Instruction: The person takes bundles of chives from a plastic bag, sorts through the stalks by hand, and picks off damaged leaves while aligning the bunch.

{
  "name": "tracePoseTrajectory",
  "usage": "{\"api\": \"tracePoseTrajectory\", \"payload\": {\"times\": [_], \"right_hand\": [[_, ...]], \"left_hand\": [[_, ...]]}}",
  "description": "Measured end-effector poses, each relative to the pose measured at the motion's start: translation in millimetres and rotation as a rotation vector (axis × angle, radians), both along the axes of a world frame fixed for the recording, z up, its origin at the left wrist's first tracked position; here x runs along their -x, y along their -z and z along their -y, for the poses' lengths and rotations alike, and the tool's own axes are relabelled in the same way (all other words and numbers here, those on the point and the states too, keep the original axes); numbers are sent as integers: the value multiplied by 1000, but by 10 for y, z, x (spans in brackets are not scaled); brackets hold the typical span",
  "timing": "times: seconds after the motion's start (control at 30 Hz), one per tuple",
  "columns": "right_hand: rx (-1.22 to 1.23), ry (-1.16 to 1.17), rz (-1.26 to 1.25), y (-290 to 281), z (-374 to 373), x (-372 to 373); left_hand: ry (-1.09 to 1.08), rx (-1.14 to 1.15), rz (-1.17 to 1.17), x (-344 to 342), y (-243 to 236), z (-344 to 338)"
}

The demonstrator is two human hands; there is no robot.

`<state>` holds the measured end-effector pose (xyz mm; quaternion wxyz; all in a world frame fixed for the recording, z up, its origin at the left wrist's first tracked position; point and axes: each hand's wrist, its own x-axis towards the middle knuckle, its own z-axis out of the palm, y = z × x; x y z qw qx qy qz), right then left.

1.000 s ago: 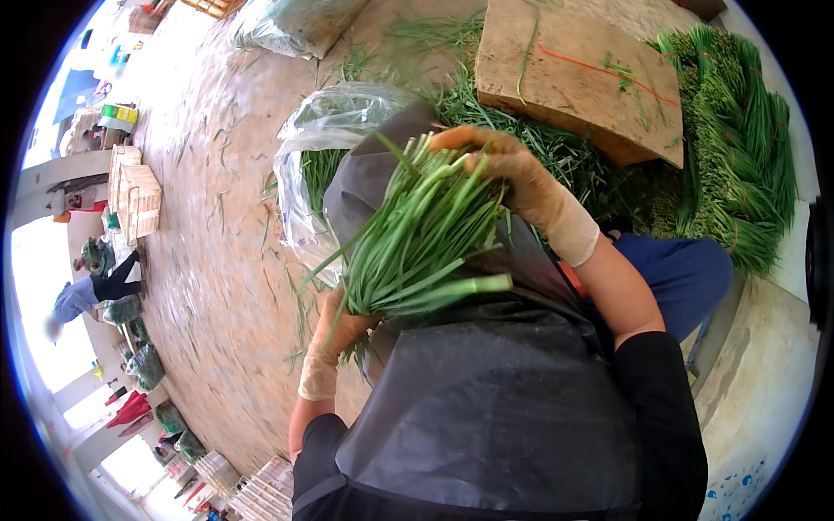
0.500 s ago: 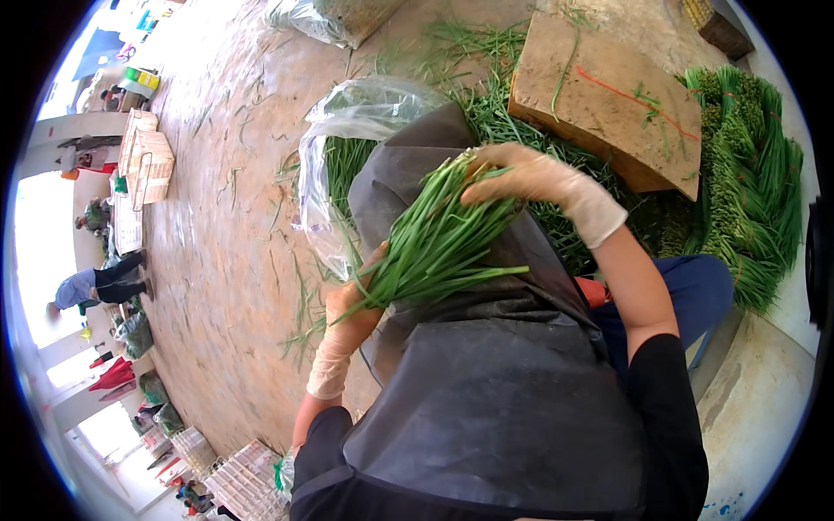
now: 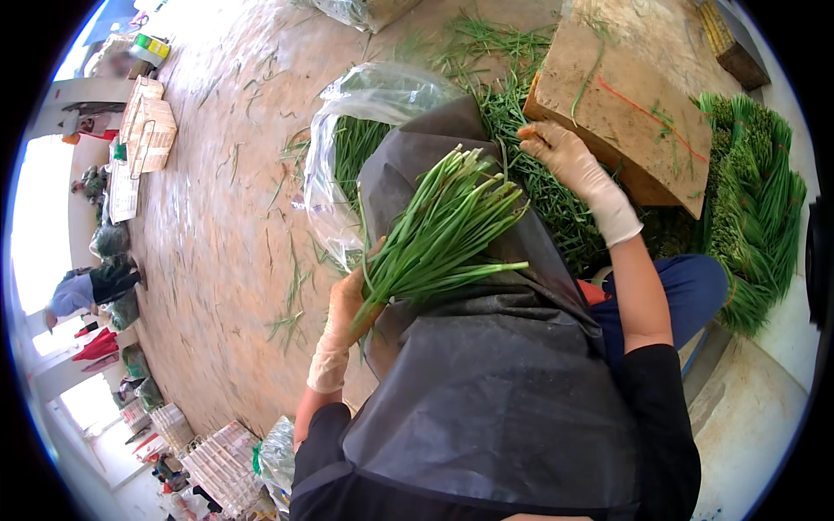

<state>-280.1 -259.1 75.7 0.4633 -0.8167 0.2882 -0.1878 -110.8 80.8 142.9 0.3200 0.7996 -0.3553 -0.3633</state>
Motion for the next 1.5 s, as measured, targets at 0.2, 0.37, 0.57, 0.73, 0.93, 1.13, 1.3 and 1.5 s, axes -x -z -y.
{"api": "tracePoseTrajectory", "payload": {"times": [0.2,0.37,0.57,0.73,0.93,1.13,1.3,1.5], "right_hand": [[513,-326,18,-495,-612,-333],[136,-494,284,-343,-741,-402],[-230,-10,52,4,8,-119],[574,-328,54,-433,-298,-272],[653,-653,277,-320,-736,-792],[-875,-264,381,-322,-270,-582],[-1084,-294,189,612,725,-65],[-924,-483,191,-634,-645,-121]], "left_hand": [[84,1,104,37,-24,17],[141,-59,203,45,13,39],[115,109,63,-43,175,-16],[97,59,47,-104,100,7],[110,143,-71,-203,91,-54],[86,199,-115,-87,232,-221],[-119,228,-399,90,221,-497],[-120,174,-943,128,159,-291]]}}
